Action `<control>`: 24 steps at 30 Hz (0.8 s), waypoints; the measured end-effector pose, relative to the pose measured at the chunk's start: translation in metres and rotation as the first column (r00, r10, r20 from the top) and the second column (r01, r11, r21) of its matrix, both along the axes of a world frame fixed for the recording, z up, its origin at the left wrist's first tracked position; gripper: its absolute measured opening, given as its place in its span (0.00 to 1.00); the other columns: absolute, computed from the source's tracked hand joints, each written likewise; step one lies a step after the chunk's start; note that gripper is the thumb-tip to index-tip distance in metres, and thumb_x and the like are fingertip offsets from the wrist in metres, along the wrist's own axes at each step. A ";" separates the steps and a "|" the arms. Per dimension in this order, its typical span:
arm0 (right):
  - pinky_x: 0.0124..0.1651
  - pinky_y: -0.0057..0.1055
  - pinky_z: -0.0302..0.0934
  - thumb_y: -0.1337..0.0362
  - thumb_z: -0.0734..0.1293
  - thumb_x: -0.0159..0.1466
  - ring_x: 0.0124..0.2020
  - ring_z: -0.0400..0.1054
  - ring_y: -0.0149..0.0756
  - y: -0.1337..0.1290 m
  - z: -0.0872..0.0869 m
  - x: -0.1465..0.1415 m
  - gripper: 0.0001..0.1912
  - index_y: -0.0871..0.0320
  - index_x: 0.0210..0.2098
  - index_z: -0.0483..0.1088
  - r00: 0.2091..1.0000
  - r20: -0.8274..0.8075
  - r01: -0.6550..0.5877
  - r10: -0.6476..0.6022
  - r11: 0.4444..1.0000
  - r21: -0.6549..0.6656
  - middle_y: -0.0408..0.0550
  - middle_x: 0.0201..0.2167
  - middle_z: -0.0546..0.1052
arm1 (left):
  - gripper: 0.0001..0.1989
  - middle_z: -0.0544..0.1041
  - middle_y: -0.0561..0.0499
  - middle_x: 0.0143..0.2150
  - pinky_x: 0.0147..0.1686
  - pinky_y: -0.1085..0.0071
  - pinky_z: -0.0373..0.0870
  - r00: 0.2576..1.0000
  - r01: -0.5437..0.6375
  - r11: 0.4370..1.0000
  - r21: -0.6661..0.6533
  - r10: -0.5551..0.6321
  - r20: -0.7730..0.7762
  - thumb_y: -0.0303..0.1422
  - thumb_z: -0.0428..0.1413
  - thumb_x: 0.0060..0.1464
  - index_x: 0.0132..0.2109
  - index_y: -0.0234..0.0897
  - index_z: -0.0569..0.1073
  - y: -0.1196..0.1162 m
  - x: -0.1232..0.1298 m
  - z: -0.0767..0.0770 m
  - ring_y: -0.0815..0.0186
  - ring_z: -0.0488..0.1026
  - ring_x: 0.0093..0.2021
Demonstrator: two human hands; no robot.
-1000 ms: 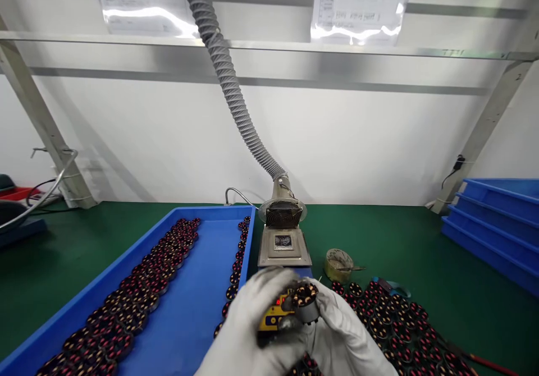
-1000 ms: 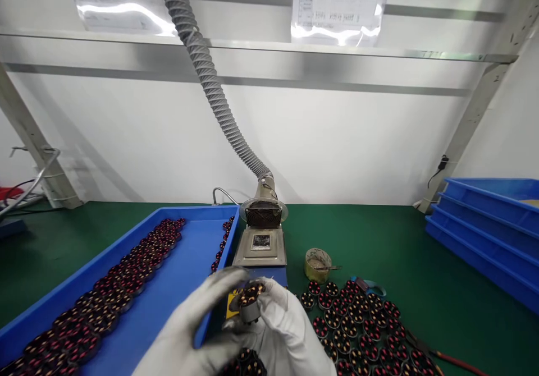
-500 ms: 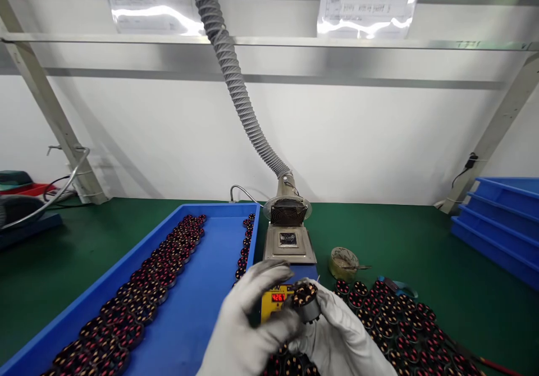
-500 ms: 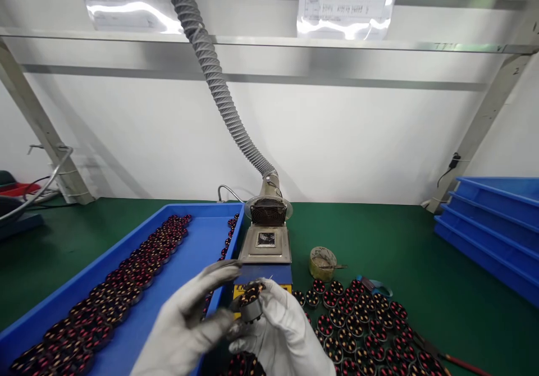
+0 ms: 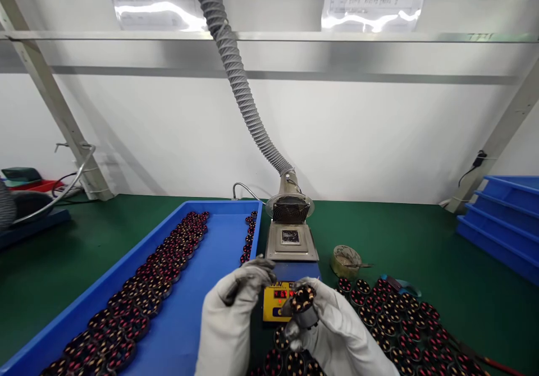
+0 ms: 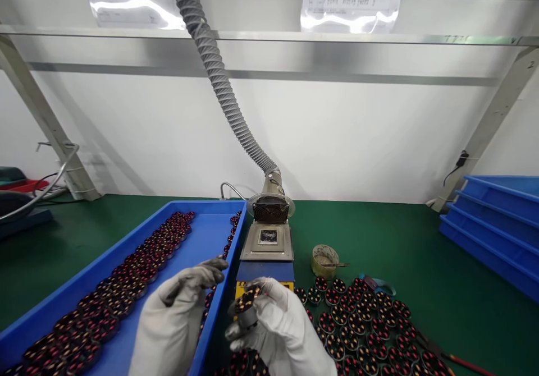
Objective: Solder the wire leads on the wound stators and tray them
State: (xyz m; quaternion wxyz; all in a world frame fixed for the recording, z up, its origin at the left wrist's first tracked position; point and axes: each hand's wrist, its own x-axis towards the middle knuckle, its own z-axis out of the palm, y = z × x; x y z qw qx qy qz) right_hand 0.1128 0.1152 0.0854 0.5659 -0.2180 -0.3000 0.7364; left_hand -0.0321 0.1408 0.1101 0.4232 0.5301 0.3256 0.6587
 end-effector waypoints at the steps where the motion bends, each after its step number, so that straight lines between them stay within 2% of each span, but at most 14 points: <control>1: 0.28 0.30 0.67 0.58 0.76 0.48 0.24 0.73 0.35 -0.002 0.002 -0.001 0.17 0.56 0.35 0.72 1.000 -0.011 -0.006 0.006 1.000 -0.007 0.46 0.27 0.79 | 0.03 0.79 0.54 0.33 0.41 0.77 0.70 0.997 0.040 0.999 -0.024 -0.042 -0.060 0.34 0.59 0.51 0.31 0.44 0.78 0.000 -0.001 0.004 0.65 0.75 0.38; 3: 0.30 0.32 0.68 0.58 0.76 0.47 0.26 0.73 0.36 -0.002 0.003 -0.002 0.17 0.56 0.34 0.72 0.999 0.009 0.048 -0.048 0.999 0.009 0.46 0.27 0.78 | 0.07 0.79 0.52 0.37 0.42 0.78 0.69 0.956 0.202 0.977 -0.065 -0.211 -0.205 0.31 0.62 0.44 0.35 0.45 0.79 -0.001 0.001 0.011 0.63 0.75 0.41; 5: 0.37 0.36 0.68 0.58 0.76 0.47 0.30 0.73 0.38 0.000 0.002 -0.004 0.17 0.57 0.34 0.73 0.987 0.059 0.148 -0.151 0.988 0.053 0.47 0.29 0.78 | 0.10 0.79 0.52 0.37 0.40 0.79 0.70 0.930 0.292 0.951 -0.107 -0.308 -0.202 0.27 0.63 0.39 0.33 0.45 0.80 -0.003 0.008 0.012 0.63 0.75 0.39; 7: 0.42 0.38 0.67 0.57 0.76 0.46 0.34 0.73 0.39 0.003 0.001 -0.004 0.17 0.56 0.33 0.74 0.971 0.109 0.204 -0.214 0.974 0.097 0.48 0.31 0.78 | 0.09 0.80 0.54 0.32 0.35 0.80 0.71 0.963 0.252 0.964 -0.088 -0.258 -0.078 0.24 0.62 0.39 0.27 0.46 0.79 -0.006 0.015 0.007 0.65 0.75 0.35; 8: 0.42 0.39 0.67 0.56 0.76 0.46 0.34 0.73 0.39 0.003 0.000 -0.003 0.17 0.56 0.33 0.74 0.969 0.132 0.193 -0.208 0.974 0.117 0.48 0.32 0.78 | 0.08 0.79 0.54 0.30 0.34 0.81 0.71 0.977 0.209 0.975 -0.072 -0.211 -0.027 0.24 0.62 0.39 0.25 0.45 0.79 -0.006 0.018 0.004 0.66 0.75 0.33; 10: 0.39 0.39 0.68 0.53 0.74 0.48 0.33 0.73 0.40 0.001 0.002 -0.001 0.18 0.55 0.34 0.74 0.975 0.167 0.123 -0.149 0.980 0.154 0.49 0.31 0.78 | 0.07 0.79 0.56 0.27 0.34 0.82 0.71 0.988 0.148 0.987 -0.063 -0.144 0.061 0.25 0.63 0.40 0.23 0.44 0.78 -0.007 0.018 -0.002 0.68 0.75 0.31; 13: 0.31 0.38 0.68 0.48 0.69 0.53 0.30 0.74 0.40 -0.007 0.008 0.002 0.20 0.55 0.38 0.73 0.988 0.144 0.034 -0.057 0.986 0.162 0.50 0.32 0.78 | 0.02 0.79 0.58 0.29 0.37 0.82 0.70 0.976 0.033 0.993 -0.117 -0.007 0.220 0.34 0.63 0.45 0.27 0.45 0.78 -0.006 0.009 -0.002 0.69 0.75 0.33; 15: 0.31 0.38 0.68 0.47 0.66 0.57 0.31 0.74 0.40 -0.011 0.012 0.002 0.19 0.54 0.39 0.73 0.993 0.110 0.027 -0.044 0.988 0.150 0.50 0.34 0.78 | 0.03 0.79 0.57 0.35 0.42 0.80 0.69 0.994 0.018 0.990 -0.137 -0.003 0.110 0.35 0.62 0.45 0.31 0.48 0.78 -0.005 0.002 0.002 0.67 0.75 0.38; 16: 0.33 0.38 0.68 0.48 0.65 0.58 0.32 0.74 0.40 -0.012 0.014 0.002 0.18 0.53 0.39 0.73 0.994 0.097 0.031 -0.045 0.989 0.146 0.50 0.35 0.78 | 0.10 0.79 0.56 0.39 0.45 0.78 0.68 0.998 0.048 0.989 -0.141 -0.054 -0.038 0.32 0.64 0.41 0.35 0.49 0.78 -0.004 0.000 0.004 0.65 0.73 0.43; 18: 0.37 0.39 0.67 0.49 0.64 0.59 0.36 0.73 0.40 -0.013 0.017 0.002 0.17 0.53 0.38 0.73 0.995 0.078 0.052 -0.063 0.989 0.141 0.49 0.35 0.78 | 0.28 0.75 0.57 0.48 0.51 0.73 0.64 0.912 0.159 0.979 -0.129 -0.196 -0.362 0.23 0.64 0.33 0.43 0.54 0.75 -0.003 -0.001 0.006 0.62 0.68 0.51; 19: 0.39 0.38 0.67 0.49 0.65 0.59 0.37 0.73 0.40 -0.013 0.018 0.001 0.16 0.53 0.37 0.74 0.996 0.062 0.061 -0.070 0.989 0.133 0.49 0.35 0.78 | 0.34 0.73 0.58 0.50 0.53 0.71 0.62 0.860 0.219 0.972 -0.088 -0.235 -0.452 0.20 0.63 0.31 0.46 0.57 0.73 -0.003 0.000 0.006 0.61 0.67 0.53; 21: 0.41 0.38 0.66 0.51 0.66 0.58 0.39 0.72 0.39 -0.013 0.019 0.000 0.14 0.53 0.36 0.74 0.998 0.021 0.060 -0.063 0.993 0.106 0.48 0.33 0.78 | 0.34 0.74 0.58 0.49 0.53 0.70 0.62 0.839 0.315 0.946 0.077 -0.240 -0.489 0.21 0.64 0.34 0.48 0.59 0.72 -0.002 0.003 0.004 0.62 0.68 0.51; 23: 0.40 0.37 0.66 0.54 0.68 0.58 0.37 0.72 0.38 -0.013 0.019 -0.002 0.12 0.54 0.35 0.75 1.000 -0.017 0.019 -0.018 0.998 0.063 0.48 0.33 0.78 | 0.24 0.77 0.58 0.44 0.50 0.72 0.65 0.884 0.345 0.913 0.218 -0.239 -0.401 0.26 0.64 0.41 0.45 0.57 0.74 -0.001 0.008 0.001 0.64 0.71 0.46; 24: 0.38 0.36 0.66 0.55 0.69 0.57 0.35 0.72 0.37 -0.013 0.019 -0.003 0.11 0.55 0.35 0.74 0.999 -0.031 -0.007 0.008 0.999 0.043 0.48 0.32 0.78 | 0.19 0.78 0.58 0.41 0.48 0.74 0.66 0.910 0.328 0.915 0.235 -0.240 -0.337 0.28 0.63 0.43 0.43 0.55 0.76 -0.001 0.011 -0.001 0.65 0.72 0.44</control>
